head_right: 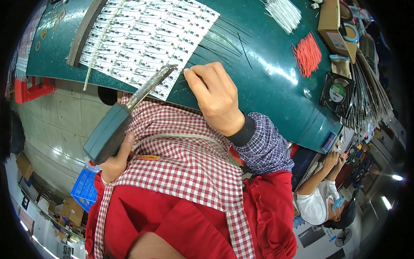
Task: The person assembles small electronic components onto circuit boards by hand, soldering wires to the boards with a soldering iron.
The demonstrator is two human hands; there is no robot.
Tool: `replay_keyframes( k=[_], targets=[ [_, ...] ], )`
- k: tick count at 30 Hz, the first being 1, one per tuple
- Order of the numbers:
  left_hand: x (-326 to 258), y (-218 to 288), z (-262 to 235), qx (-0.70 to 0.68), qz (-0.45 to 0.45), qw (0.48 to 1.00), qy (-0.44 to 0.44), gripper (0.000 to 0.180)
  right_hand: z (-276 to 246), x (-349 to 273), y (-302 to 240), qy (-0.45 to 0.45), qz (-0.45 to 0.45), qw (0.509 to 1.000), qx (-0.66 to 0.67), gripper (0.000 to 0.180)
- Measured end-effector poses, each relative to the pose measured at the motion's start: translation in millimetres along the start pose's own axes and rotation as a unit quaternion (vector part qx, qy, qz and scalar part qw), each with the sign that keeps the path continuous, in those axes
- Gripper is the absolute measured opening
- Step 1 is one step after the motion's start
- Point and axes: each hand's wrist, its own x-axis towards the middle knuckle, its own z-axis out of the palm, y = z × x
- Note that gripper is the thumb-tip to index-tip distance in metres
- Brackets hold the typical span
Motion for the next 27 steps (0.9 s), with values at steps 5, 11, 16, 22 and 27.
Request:
replay_keyframes(
  k=[5, 11, 16, 22, 27],
  targets=[
    [4, 1, 1, -0.006, 0.009, 1.000, 0.000, 0.021, 1, 1, 3, 0.000, 0.005, 1.000, -0.003, 0.034],
    [8, -2, 4, -0.007, 0.028, 1.000, -0.002, 0.021, 0, 1, 3, -0.006, 0.012, 1.000, -0.007, 0.034],
    [14, 5, 7, 0.005, 0.055, 0.998, -0.016, 0.019, 1, 1, 3, -0.003, 0.007, 1.000, -0.009, 0.034],
    [9, 0, 6, 0.022, 0.061, 0.998, -0.015, 0.018, 1, 1, 2, 0.001, 0.003, 1.000, -0.011, 0.034],
    [0, 4, 0, -0.060, -0.003, 0.998, 0.002, 0.021, 1, 2, 4, 0.001, 0.006, 1.000, -0.013, 0.034]
  ],
)
